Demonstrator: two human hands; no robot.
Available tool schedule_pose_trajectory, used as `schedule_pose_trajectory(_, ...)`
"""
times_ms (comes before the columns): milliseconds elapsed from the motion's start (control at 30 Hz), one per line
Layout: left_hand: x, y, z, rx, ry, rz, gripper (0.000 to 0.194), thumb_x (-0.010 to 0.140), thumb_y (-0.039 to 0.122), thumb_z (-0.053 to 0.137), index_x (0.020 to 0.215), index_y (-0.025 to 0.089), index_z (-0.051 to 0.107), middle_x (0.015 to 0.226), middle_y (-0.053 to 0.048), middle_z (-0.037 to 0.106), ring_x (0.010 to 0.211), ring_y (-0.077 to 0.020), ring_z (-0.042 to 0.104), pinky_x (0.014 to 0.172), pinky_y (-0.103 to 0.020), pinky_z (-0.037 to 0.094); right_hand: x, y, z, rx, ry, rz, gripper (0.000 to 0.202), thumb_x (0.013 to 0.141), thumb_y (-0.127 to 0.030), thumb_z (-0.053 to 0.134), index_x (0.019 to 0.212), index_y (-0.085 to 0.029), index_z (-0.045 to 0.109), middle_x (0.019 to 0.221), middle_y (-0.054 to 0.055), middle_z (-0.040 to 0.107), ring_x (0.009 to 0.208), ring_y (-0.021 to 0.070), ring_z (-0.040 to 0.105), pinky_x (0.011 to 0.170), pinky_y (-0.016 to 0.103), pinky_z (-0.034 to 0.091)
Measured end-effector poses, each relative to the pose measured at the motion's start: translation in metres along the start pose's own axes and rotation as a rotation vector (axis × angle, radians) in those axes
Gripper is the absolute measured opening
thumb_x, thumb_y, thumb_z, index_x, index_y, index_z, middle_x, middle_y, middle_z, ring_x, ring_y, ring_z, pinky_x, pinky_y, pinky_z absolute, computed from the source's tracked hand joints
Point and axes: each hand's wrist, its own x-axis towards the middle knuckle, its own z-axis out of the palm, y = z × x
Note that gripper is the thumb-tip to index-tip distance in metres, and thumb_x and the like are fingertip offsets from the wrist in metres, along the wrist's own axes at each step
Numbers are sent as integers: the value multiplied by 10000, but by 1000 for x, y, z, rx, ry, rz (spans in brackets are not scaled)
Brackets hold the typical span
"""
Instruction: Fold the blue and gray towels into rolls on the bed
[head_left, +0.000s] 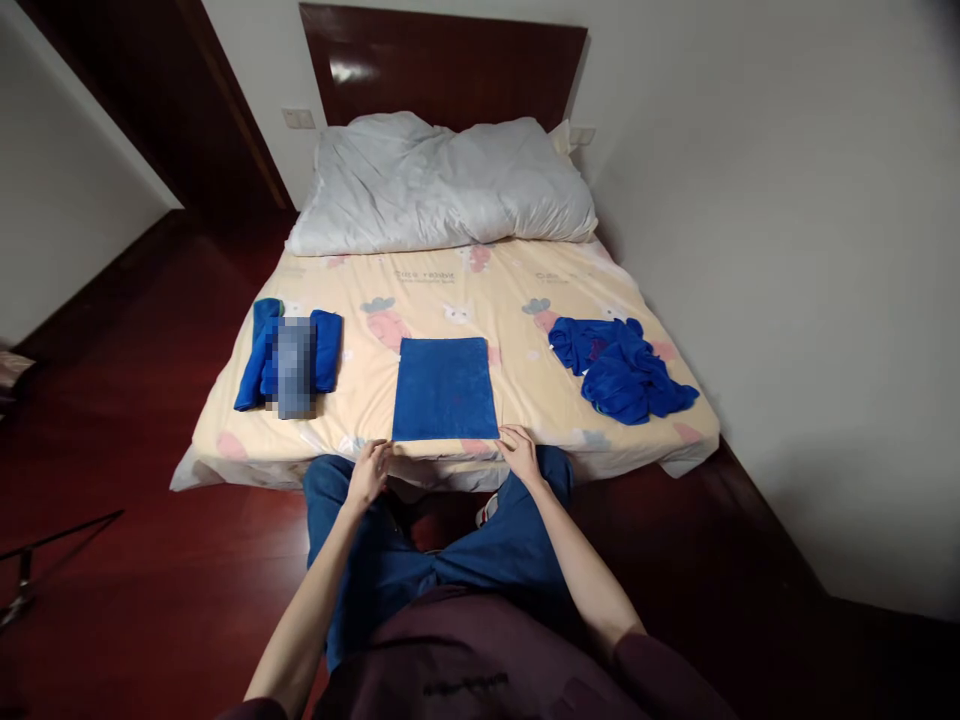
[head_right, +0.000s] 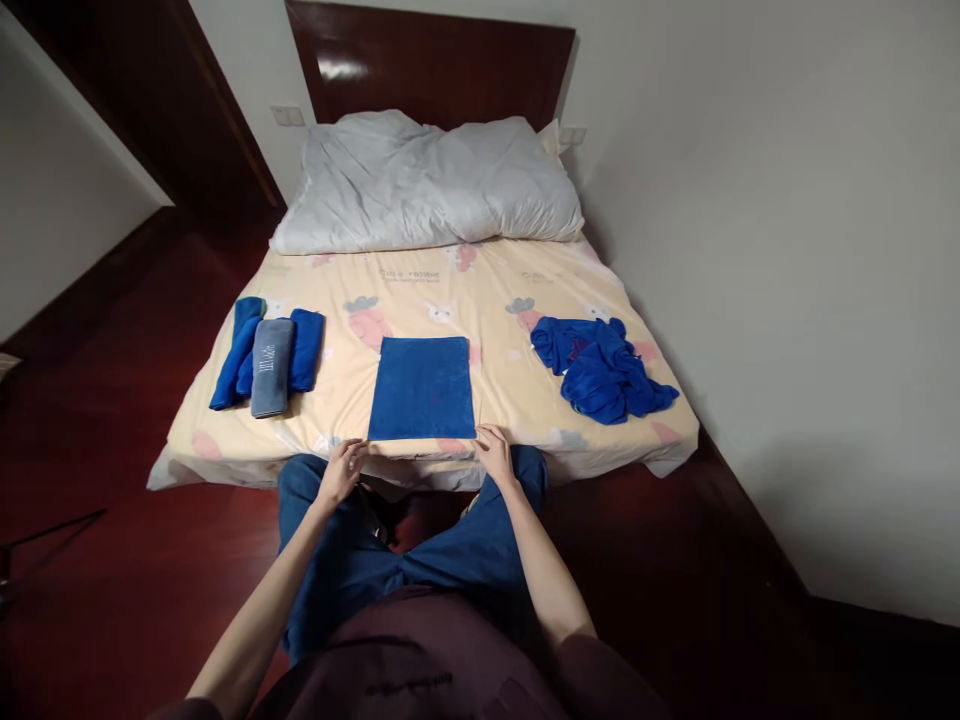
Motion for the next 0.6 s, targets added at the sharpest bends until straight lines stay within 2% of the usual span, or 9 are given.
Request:
schedule_pose_trajectory(133,33,13,13,5,-107,63,447,860,100,443,1253,222,617,1330,-100,609,1286,-257,537,1118,-497,439,4,1,8,-65,-128,-87,369,874,-212,578,1220,-226,705,1218,100,696,1174,265,610,1054,468,500)
schedule_pose_trajectory(267,57,12,23,15,-153,55,607,713,-26,443,1235,202,654,1311,-93,638,1279,-244,540,1135,-458,433,8,3,15,-151,-114,-94,383,888,-235,576,1251,-196,693,1188,127,705,1141,282,614,1023,470,515)
schedule_pose_trajectory(400,60,10,30,14,-108,-37,653,642,-56,445,1186,209,690,1244,-83,673,1232,-243,558,1106,-426,446,7,-1,24,-250,-71,-129,395,901,-231,552,1268,-166,683,1198,131,701,1140,284,595,1015,441,509)
schedule_pose_trajectory(500,57,13,34,41,-89,-79,611,683,-55,439,1170,213,693,1267,-78,668,1237,-248,548,1084,-426,443,5,-8,33,-320,-50,-182,401,900,-223,553,1280,-177,675,1247,110,691,1180,289,567,1043,446,463)
schedule_pose_trajectory(600,56,15,36,62,-84,-105,546,753,-38,431,1160,217,691,1267,-76,669,1236,-247,543,1071,-424,433,7,-14,42,-397,-81,-210,433,876,-159,533,1287,-191,665,1245,104,699,1193,297,565,1051,473,410)
